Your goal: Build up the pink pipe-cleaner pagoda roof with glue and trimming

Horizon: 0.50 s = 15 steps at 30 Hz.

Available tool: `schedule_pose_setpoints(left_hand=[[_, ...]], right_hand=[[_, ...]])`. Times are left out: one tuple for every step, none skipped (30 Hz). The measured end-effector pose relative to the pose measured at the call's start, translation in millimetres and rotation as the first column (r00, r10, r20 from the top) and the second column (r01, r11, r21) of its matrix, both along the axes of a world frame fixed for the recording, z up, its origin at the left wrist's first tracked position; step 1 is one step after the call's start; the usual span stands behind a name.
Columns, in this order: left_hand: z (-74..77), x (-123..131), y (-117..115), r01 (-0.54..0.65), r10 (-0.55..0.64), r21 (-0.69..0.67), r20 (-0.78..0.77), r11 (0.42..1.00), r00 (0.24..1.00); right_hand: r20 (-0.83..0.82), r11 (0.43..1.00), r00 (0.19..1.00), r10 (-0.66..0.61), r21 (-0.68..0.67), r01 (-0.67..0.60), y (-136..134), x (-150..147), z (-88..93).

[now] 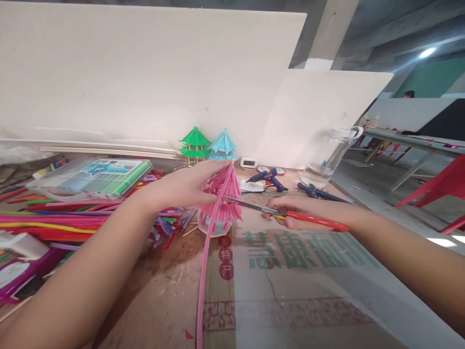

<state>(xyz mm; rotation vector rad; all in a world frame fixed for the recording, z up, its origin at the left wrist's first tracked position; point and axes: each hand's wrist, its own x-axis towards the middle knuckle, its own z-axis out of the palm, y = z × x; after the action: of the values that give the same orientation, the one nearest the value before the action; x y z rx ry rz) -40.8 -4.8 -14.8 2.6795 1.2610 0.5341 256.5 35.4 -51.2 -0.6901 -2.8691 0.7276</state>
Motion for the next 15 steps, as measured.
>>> schedule_pose_setpoints(left_hand=[[0.3, 0, 0, 0.001, -0.001, 0.002, -0.01, 1.0, 1.0], [1.0, 1, -1, -0.004, 0.004, -0.003, -0.02, 1.0, 1.0], [2.1, 1, -2, -0.011, 0.011, -0.012, -0.028, 1.0, 1.0], [3.3, 1, -3, -0.019, 0.018, -0.023, -0.036, 1.0, 0.999], [4.6, 2, -4, -0.026, 0.025, -0.035, -0.043, 0.999, 0.999], [5.7, 2, -5, -0.033, 0.031, -0.045, -0.049, 0.998, 0.998], [6.6, 2, -5, -0.04, 0.037, -0.055, -0.053, 0.998, 0.998], [7.4, 2, -5, -0.045, 0.041, -0.062, -0.053, 0.997, 0.998], [7.8, 2, -5, -0.045, 0.042, -0.065, -0.05, 0.997, 0.998], [8.2, 3, -5, -0.042, 0.039, -0.066, -0.045, 0.997, 0.998], [8.4, 3, -5, -0.036, 0.034, -0.063, -0.036, 0.997, 0.999], [8.5, 4, -5, -0.026, 0.025, -0.059, -0.026, 0.998, 0.999], [8.7, 4, -5, -0.011, 0.011, -0.054, -0.018, 0.998, 1.0], [8.8, 5, -6, 0.005, -0.006, -0.048, -0.012, 0.999, 1.0], [9.0, 6, -6, 0.021, -0.021, -0.043, -0.01, 0.999, 1.0]], right_hand=[[0.013, 1.0, 1.0, 0.0, 0.0, 0.0, 1, 0, 0.1], [0.028, 1.0, 1.0, -0.001, 0.001, 0.001, 1, -1, 0.6], [0.043, 1.0, 0.999, -0.003, -0.001, 0.003, 0, -2, 1.7], [0.049, 1.0, 0.999, -0.01, -0.007, 0.011, 0, -2, 3.3], [0.052, 1.0, 0.999, -0.015, -0.018, 0.016, -2, -3, 5.4], [0.052, 0.999, 0.999, -0.014, -0.032, 0.016, -3, -4, 7.7], [0.044, 0.999, 0.999, -0.007, -0.045, 0.009, -5, -5, 10.2], [0.033, 0.999, 0.999, 0.008, -0.053, -0.007, -7, -6, 12.7], [0.02, 0.998, 0.999, 0.025, -0.052, -0.024, -8, -7, 15.0], [0.008, 0.998, 0.999, 0.044, -0.045, -0.043, -9, -7, 17.1], [0.003, 0.997, 0.998, 0.062, -0.037, -0.062, -10, -8, 18.7], [0.005, 0.997, 0.997, 0.076, -0.028, -0.076, -10, -7, 19.9], [0.009, 0.996, 0.996, 0.087, -0.021, -0.087, -10, -7, 20.5], [0.013, 0.995, 0.995, 0.096, -0.017, -0.095, -9, -7, 20.6], [0.015, 0.995, 0.995, 0.101, -0.016, -0.101, -8, -7, 20.4]])
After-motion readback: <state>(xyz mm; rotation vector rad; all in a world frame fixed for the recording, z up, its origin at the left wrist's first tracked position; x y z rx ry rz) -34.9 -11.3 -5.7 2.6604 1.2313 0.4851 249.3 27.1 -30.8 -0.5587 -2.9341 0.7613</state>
